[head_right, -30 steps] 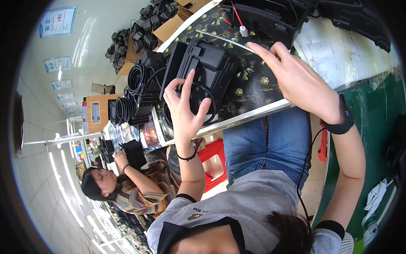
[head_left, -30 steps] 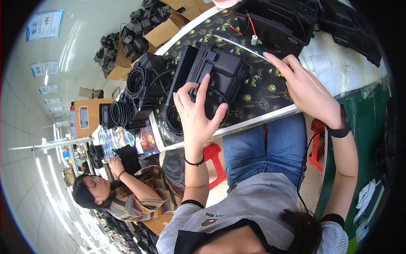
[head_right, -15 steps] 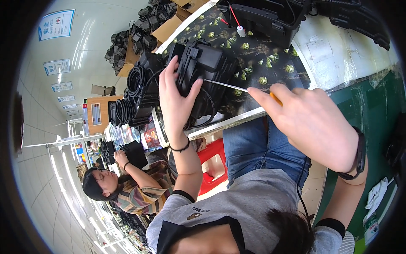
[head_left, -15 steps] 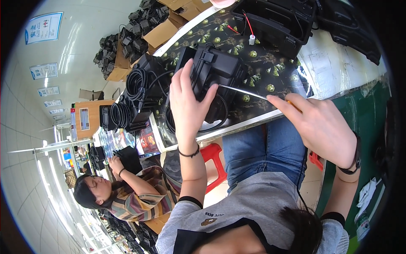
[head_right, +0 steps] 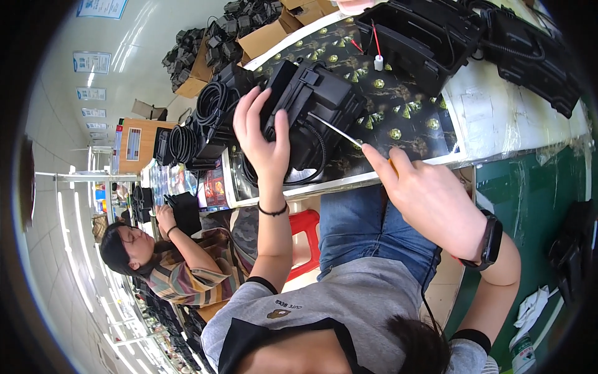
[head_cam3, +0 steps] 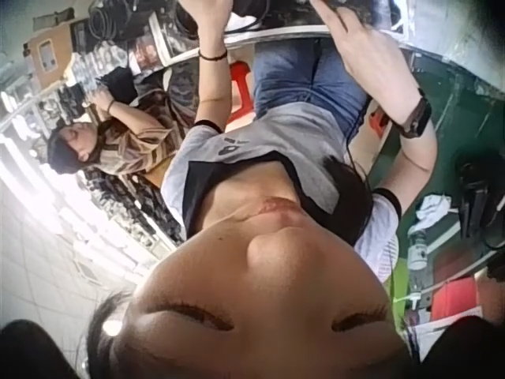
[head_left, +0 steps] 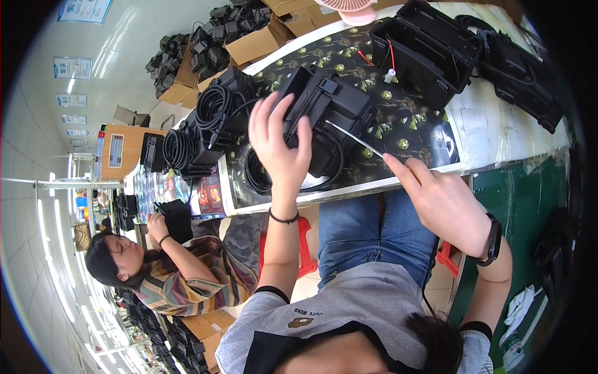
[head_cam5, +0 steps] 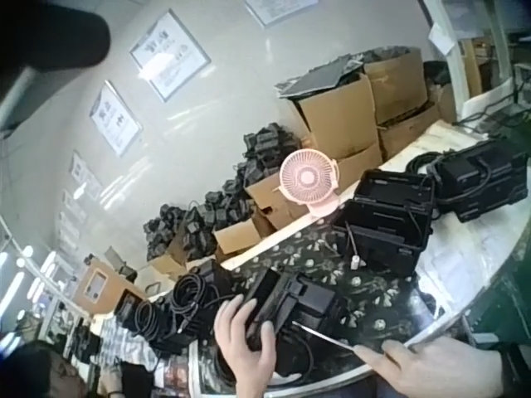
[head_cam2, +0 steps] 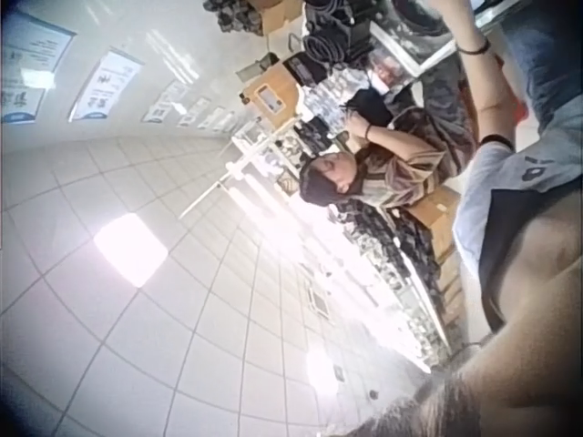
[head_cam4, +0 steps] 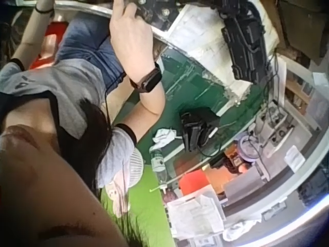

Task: Assembling and inspecting solar panel light components into protective housing using a screwdriver.

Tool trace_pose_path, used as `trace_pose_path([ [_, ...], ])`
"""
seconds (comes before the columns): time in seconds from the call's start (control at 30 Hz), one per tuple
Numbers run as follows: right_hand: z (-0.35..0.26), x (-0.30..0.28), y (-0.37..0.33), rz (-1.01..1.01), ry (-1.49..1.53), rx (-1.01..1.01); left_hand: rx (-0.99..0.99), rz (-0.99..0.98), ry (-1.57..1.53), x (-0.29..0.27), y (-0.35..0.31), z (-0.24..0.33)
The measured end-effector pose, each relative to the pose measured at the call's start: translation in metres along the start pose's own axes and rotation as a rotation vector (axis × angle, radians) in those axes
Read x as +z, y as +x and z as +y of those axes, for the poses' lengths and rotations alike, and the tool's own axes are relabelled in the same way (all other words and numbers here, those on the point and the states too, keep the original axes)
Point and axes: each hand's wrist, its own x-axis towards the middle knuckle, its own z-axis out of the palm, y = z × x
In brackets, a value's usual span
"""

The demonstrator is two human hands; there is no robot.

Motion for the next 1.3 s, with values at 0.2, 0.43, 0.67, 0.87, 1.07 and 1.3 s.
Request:
trace_pose_path([
  [0.2,-0.007,0.012,0.004,-0.1,0.029,0.021,-0.381,0.012,-0.131,-0.012,-0.044,0.009],
  [0.43,-0.008,0.023,0.005,-0.028,-0.073,-0.032,-0.698,0.162,-0.706,0.012,-0.075,-0.003],
  [0.67,-0.008,0.028,0.006,0.014,-0.067,-0.031,-0.733,0.039,-0.753,0.005,-0.073,-0.002],
  [0.87,0.002,0.022,0.012,-0.01,0.248,-0.031,-0.732,0.041,-0.748,0.002,-0.071,0.002],
  [1.07,0.02,0.024,0.02,-0.26,1.418,0.224,-0.733,0.036,-0.727,0.002,-0.071,-0.001],
  [1.3,-0.005,0.043,0.017,0.167,0.49,-0.012,-0.732,0.053,-0.603,0.003,-0.072,0.002],
])
